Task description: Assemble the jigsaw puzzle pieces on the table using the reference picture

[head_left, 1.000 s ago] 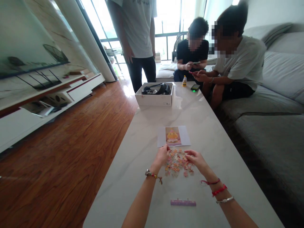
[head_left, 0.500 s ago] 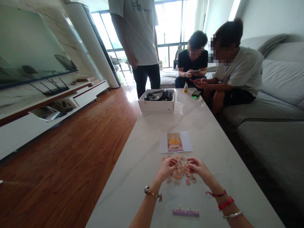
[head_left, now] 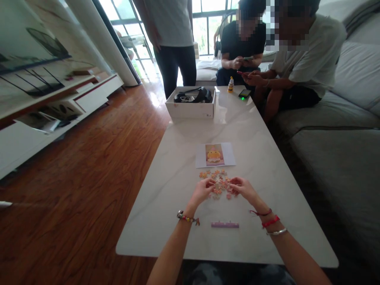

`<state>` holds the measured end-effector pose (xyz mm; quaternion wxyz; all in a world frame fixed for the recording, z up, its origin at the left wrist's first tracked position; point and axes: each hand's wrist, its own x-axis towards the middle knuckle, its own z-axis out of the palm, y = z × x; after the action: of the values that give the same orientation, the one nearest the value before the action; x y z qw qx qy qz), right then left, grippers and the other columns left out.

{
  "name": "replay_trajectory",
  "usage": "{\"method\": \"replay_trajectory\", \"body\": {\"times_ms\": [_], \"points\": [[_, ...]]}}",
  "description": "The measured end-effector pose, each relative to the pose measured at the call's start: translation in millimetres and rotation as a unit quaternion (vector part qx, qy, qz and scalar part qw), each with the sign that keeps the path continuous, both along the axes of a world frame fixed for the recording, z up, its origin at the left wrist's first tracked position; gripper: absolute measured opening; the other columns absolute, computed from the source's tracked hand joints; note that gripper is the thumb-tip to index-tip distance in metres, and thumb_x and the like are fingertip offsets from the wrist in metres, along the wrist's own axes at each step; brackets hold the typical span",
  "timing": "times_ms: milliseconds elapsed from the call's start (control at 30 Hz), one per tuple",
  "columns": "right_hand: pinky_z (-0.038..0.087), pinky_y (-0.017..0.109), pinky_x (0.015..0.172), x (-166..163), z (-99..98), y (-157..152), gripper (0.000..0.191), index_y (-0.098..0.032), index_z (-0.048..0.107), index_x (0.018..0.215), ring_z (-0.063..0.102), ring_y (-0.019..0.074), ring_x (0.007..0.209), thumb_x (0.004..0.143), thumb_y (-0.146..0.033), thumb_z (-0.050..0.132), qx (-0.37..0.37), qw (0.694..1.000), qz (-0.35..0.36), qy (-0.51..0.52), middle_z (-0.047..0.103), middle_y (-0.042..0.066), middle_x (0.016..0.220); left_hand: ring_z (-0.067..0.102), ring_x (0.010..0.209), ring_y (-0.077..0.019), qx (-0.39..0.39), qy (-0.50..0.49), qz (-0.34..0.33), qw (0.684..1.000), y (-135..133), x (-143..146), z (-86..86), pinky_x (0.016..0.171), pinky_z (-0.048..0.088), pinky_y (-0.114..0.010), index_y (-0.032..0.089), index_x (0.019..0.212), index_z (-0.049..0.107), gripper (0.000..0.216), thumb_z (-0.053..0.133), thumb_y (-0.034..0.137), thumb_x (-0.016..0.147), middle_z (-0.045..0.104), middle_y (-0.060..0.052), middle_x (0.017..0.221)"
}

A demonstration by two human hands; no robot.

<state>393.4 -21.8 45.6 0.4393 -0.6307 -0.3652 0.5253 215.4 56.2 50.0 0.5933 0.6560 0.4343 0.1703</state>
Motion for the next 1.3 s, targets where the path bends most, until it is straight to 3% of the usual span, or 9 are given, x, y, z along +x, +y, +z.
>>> {"method": "replay_trajectory", "body": {"times_ms": [167, 367, 667, 900, 1033, 1167, 1300], "points": [[0.044, 0.021, 0.045, 4.8, -9.3, -2.5, 0.021, -0.013, 0.058, 0.080, 0.056, 0.0103, 0.049, 0.063, -0.025, 0.055, 0.017, 0.999, 0.006, -0.041, 0.063, 0.001, 0.062, 0.050, 0.047, -0.0077, 0.029, 0.037, 0.010, 0.999, -5.2, -6.7, -2.7, 0.046, 0.039, -0.018, 0.016, 0.074, 0.053, 0.012, 0.054, 0.023, 0.065, 0.058, 0.003, 0.057], [0.044, 0.019, 0.045, 5.6, -17.2, -0.5, 0.022, -0.014, 0.061, 0.085, 0.055, 0.0091, 0.048, 0.067, -0.020, 0.049, 0.016, 0.991, 0.025, -0.133, 0.064, 0.001, 0.063, 0.051, 0.049, -0.0077, 0.053, 0.051, 0.021, 0.997, -4.7, -2.1, -6.3, 0.046, 0.040, -0.018, 0.016, 0.075, 0.053, 0.009, 0.051, 0.020, 0.067, 0.059, 0.002, 0.062], [0.044, 0.022, 0.060, 23.6, -15.9, 7.0, 0.021, -0.017, 0.064, 0.080, 0.059, 0.0123, 0.063, 0.067, -0.014, 0.048, 0.025, 0.937, 0.040, -0.347, 0.066, 0.003, 0.072, 0.053, 0.057, -0.0086, 0.164, 0.127, 0.042, 0.977, 6.9, -5.6, -7.7, 0.056, 0.040, -0.019, 0.017, 0.068, 0.052, 0.001, 0.051, 0.017, 0.068, 0.057, 0.002, 0.063], [0.041, 0.022, 0.065, 27.5, -20.9, 9.2, 0.024, -0.017, 0.064, 0.082, 0.055, 0.0110, 0.064, 0.067, -0.009, 0.047, 0.037, 0.899, 0.053, -0.434, 0.061, 0.004, 0.077, 0.054, 0.060, -0.0090, 0.175, 0.144, 0.046, 0.973, 11.0, -10.9, -11.1, 0.059, 0.039, -0.019, 0.018, 0.069, 0.053, 0.005, 0.048, 0.016, 0.071, 0.058, 0.002, 0.063], [0.041, 0.021, 0.065, 12.0, -15.7, 26.0, 0.022, -0.016, 0.061, 0.090, 0.053, 0.0097, 0.064, 0.072, -0.014, 0.050, 0.074, 0.895, 0.063, -0.436, 0.056, 0.004, 0.082, 0.053, 0.061, -0.0091, 0.184, 0.155, 0.044, 0.970, 12.0, -14.1, -16.3, 0.059, 0.038, -0.019, 0.018, 0.070, 0.053, 0.006, 0.049, 0.015, 0.071, 0.058, 0.002, 0.065], [0.040, 0.021, 0.067, -17.2, -10.7, 56.1, 0.025, -0.018, 0.057, 0.099, 0.052, 0.0107, 0.074, 0.074, -0.023, 0.053, 0.105, 0.870, 0.150, -0.457, 0.052, 0.005, 0.094, 0.052, 0.064, -0.0096, 0.204, 0.177, 0.043, 0.962, 12.6, -16.8, -21.0, 0.061, 0.038, -0.020, 0.018, 0.071, 0.054, 0.007, 0.047, 0.014, 0.072, 0.058, 0.000, 0.069], [0.039, 0.021, 0.064, -35.7, -10.1, 74.5, 0.015, -0.015, 0.058, 0.085, 0.052, 0.0118, 0.073, 0.078, -0.025, 0.049, 0.068, 0.840, 0.202, -0.499, 0.052, 0.007, 0.092, 0.051, 0.070, -0.0110, 0.244, 0.202, 0.048, 0.947, 13.1, -19.7, -22.8, 0.067, 0.038, -0.022, 0.017, 0.071, 0.055, 0.008, 0.048, 0.012, 0.072, 0.057, -0.002, 0.074]]}}
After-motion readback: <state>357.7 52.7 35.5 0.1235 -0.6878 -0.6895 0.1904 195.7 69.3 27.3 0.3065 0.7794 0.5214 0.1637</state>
